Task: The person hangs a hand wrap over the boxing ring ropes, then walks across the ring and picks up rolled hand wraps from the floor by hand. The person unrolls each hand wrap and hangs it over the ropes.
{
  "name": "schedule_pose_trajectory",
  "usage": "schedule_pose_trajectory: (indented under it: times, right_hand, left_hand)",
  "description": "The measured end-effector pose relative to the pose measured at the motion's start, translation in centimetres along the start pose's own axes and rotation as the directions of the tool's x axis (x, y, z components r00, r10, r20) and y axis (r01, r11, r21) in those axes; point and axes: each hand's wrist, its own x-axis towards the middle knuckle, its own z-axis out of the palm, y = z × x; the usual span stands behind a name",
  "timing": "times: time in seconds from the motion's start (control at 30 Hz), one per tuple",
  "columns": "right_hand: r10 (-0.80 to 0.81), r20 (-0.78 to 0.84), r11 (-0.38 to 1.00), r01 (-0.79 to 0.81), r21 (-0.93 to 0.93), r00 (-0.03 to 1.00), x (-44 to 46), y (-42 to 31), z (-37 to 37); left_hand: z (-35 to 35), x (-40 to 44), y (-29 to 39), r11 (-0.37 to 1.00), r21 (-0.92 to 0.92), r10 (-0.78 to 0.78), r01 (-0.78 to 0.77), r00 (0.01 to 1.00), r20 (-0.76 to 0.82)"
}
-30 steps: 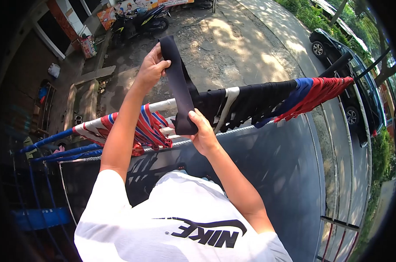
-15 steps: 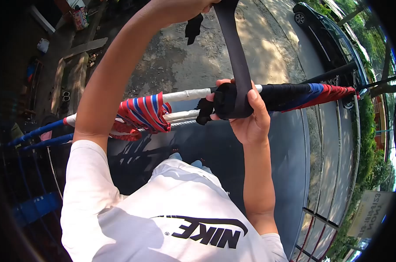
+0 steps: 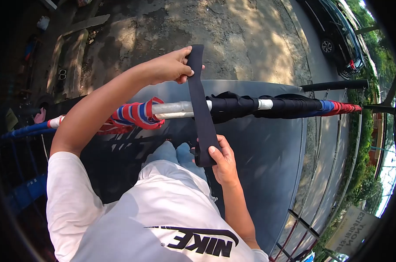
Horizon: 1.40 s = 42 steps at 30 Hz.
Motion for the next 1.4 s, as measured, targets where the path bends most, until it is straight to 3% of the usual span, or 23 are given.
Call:
schedule_pose_trajectory:
  times: [0.07,0.17,0.27,0.33,0.4,0.47,0.53,0.6,0.67,0.73,0.77,0.87,0.9,0.93,0.97,1.03,1.07,1.1,1.13,1.2,1.3,1.4]
  right_hand:
    - [0.016,-0.013,0.999,-0.016,-0.04,1.0,0.5,0.5,-1.4]
    - [0.117,0.092,0.992,-0.112,-0.061,0.989,1.0,-0.2,-3.3]
    - [0.187,0.103,0.982,-0.182,-0.059,0.977,1.7,-0.7,-3.8]
    - [0.235,0.06,0.97,-0.229,-0.086,0.97,2.5,-0.8,-3.9]
    - [0.181,0.007,0.962,-0.176,-0.209,0.983,3.7,-0.9,-3.9]
    - [0.284,-0.06,0.941,-0.291,-0.171,0.957,4.2,-1.8,-3.5]
    - [0.411,-0.088,0.896,-0.42,-0.145,0.907,3.8,-2.2,-3.7]
    - [0.424,-0.144,0.888,-0.441,-0.13,0.894,3.6,-2.5,-3.0]
    - [0.438,-0.179,0.834,-0.472,-0.284,0.881,3.7,-3.7,-2.4]
    - [0.495,-0.206,0.808,-0.535,-0.246,0.844,4.3,-5.7,-1.2]
    - [0.52,-0.216,0.794,-0.561,-0.232,0.826,4.7,-6.4,-0.9]
    - [0.442,-0.32,0.83,-0.518,-0.209,0.838,4.2,-6.5,-0.4]
    - [0.434,-0.321,0.821,-0.517,-0.243,0.842,4.6,-6.9,-0.3]
    - [0.427,-0.32,0.812,-0.514,-0.276,0.846,5.0,-7.4,-0.1]
    - [0.418,-0.319,0.804,-0.51,-0.307,0.851,5.4,-7.7,0.0]
    - [0.432,-0.345,0.783,-0.537,-0.315,0.833,5.5,-7.8,-0.1]
    - [0.437,-0.359,0.773,-0.548,-0.32,0.825,5.3,-7.7,-0.2]
    - [0.451,-0.369,0.767,-0.565,-0.305,0.812,5.0,-7.4,-0.3]
    - [0.465,-0.379,0.761,-0.58,-0.291,0.8,4.7,-6.9,-0.5]
    - [0.471,-0.379,0.74,-0.591,-0.322,0.797,4.8,-6.6,-0.8]
    - [0.473,-0.369,0.695,-0.597,-0.401,0.8,4.9,-7.1,-0.6]
    - [0.478,-0.37,0.692,-0.6,-0.4,0.797,4.5,-7.0,-0.7]
  left_hand:
    - [0.2,0.6,-0.3,0.999,0.018,-0.048,0.048,0.999,0.003]
    - [-0.9,2.5,-1.9,0.991,-0.022,-0.128,0.129,0.991,0.031]
    - [-2.3,4.6,-3.0,0.965,-0.115,-0.224,0.236,0.969,0.107]
    - [-2.8,6.4,-5.2,0.921,-0.287,-0.237,0.263,0.964,0.123]
    - [-3.3,8.2,-8.8,0.829,-0.495,-0.233,0.262,0.965,0.119]
    - [-3.9,9.1,-13.2,0.759,-0.531,-0.333,0.377,0.926,0.181]
    - [-3.6,9.6,-16.2,0.484,-0.699,-0.42,0.527,0.84,0.342]
    - [-2.8,10.1,-18.6,0.388,-0.723,-0.525,0.572,0.782,0.337]
    - [-1.8,10.7,-19.5,0.271,-0.716,-0.551,0.643,0.714,0.433]
    - [-0.9,11.5,-20.5,0.25,-0.644,-0.574,0.723,0.646,0.503]
    - [-0.5,12.3,-21.1,0.295,-0.613,-0.597,0.733,0.642,0.481]
    - [1.3,14.8,-24.7,0.672,-0.38,-0.7,0.635,0.713,-0.046]
    - [1.5,15.9,-26.9,0.805,-0.259,-0.587,0.534,0.781,-0.214]
    - [1.6,17.4,-29.9,0.932,0.011,-0.339,0.362,0.883,-0.325]
    - [1.1,18.7,-28.2,0.952,0.128,-0.231,0.28,0.925,-0.302]
    - [1.4,22.9,-31.7,0.973,0.142,-0.156,0.183,0.97,-0.185]
    - [1.9,25.1,-32.2,0.942,0.127,-0.297,0.312,0.947,-0.122]
    - [3.1,27.4,-34.7,0.859,0.059,-0.501,0.508,0.859,-0.104]
    - [3.2,28.0,-30.3,0.763,-0.03,-0.645,0.645,0.758,-0.098]
    - [5.0,30.4,-35.5,0.788,0.364,-0.491,0.496,0.864,-0.116]
    - [6.6,30.8,-41.2,0.716,0.478,-0.523,0.508,0.845,-0.116]
    - [6.5,29.2,-43.3,0.78,0.169,-0.588,0.603,0.798,-0.131]
